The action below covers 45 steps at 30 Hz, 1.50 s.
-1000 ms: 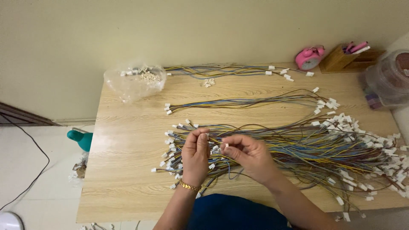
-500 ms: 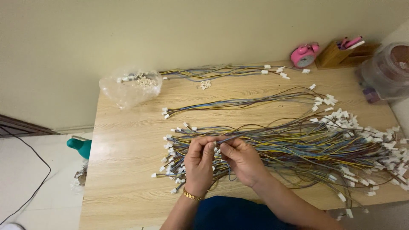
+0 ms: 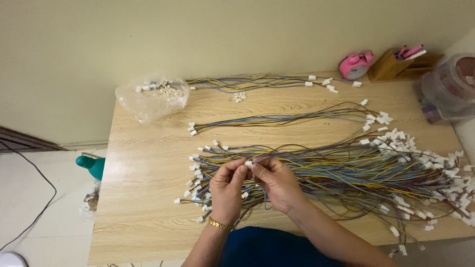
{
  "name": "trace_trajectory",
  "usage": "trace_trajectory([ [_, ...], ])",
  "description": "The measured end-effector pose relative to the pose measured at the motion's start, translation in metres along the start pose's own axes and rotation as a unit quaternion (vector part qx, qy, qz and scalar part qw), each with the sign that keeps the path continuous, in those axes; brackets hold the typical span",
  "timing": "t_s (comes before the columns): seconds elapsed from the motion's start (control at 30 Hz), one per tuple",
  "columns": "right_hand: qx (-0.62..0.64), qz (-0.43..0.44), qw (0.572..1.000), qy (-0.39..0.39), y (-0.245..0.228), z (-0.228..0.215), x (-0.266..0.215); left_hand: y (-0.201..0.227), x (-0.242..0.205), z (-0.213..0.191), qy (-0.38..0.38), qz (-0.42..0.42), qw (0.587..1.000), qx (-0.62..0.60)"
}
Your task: Assembling and organizing wire harnesses by attaching plastic connectors to the ends of bundles of wires.
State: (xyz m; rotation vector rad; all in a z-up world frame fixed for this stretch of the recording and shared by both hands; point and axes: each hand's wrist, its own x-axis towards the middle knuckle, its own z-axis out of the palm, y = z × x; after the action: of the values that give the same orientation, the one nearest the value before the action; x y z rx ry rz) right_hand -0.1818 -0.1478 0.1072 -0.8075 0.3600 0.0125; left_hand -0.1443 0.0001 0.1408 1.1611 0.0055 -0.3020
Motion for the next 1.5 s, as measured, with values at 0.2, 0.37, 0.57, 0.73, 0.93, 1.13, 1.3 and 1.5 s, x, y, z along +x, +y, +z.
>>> trace_trajectory([
  [0.2,-0.054,-0.01,0.998,-0.016,-0.018,0.021,-0.011,-0.008,0.004,-0.006,0.001,0.025,1.0,-0.007],
  [0.37,-0.068,-0.041,0.997,-0.011,-0.017,0.02,-0.01,-0.01,0.005,-0.005,-0.008,0.047,0.999,0.018],
  [0.57,-0.037,-0.047,0.998,0.004,-0.014,0.025,-0.009,-0.005,0.009,-0.004,-0.019,0.047,0.999,-0.001],
  [0.73,-0.03,-0.034,0.999,0.004,-0.016,0.027,-0.008,0.0,0.007,-0.005,-0.012,0.069,0.997,0.02],
  [0.93,-0.126,-0.032,0.991,-0.012,-0.027,0.021,-0.002,0.006,0.004,-0.007,-0.024,0.083,0.995,0.043],
  [1.13,-0.204,0.042,0.978,-0.025,-0.033,0.013,0.009,-0.009,0.011,-0.018,-0.035,0.085,0.993,0.074],
  [1.3,-0.313,0.038,0.947,-0.062,-0.009,-0.025,0.046,-0.055,0.042,-0.041,0.003,0.008,0.998,0.062],
  [1.5,-0.716,-0.049,0.696,0.029,-0.065,0.003,0.116,-0.079,0.063,-0.075,0.101,-0.097,0.989,0.052],
])
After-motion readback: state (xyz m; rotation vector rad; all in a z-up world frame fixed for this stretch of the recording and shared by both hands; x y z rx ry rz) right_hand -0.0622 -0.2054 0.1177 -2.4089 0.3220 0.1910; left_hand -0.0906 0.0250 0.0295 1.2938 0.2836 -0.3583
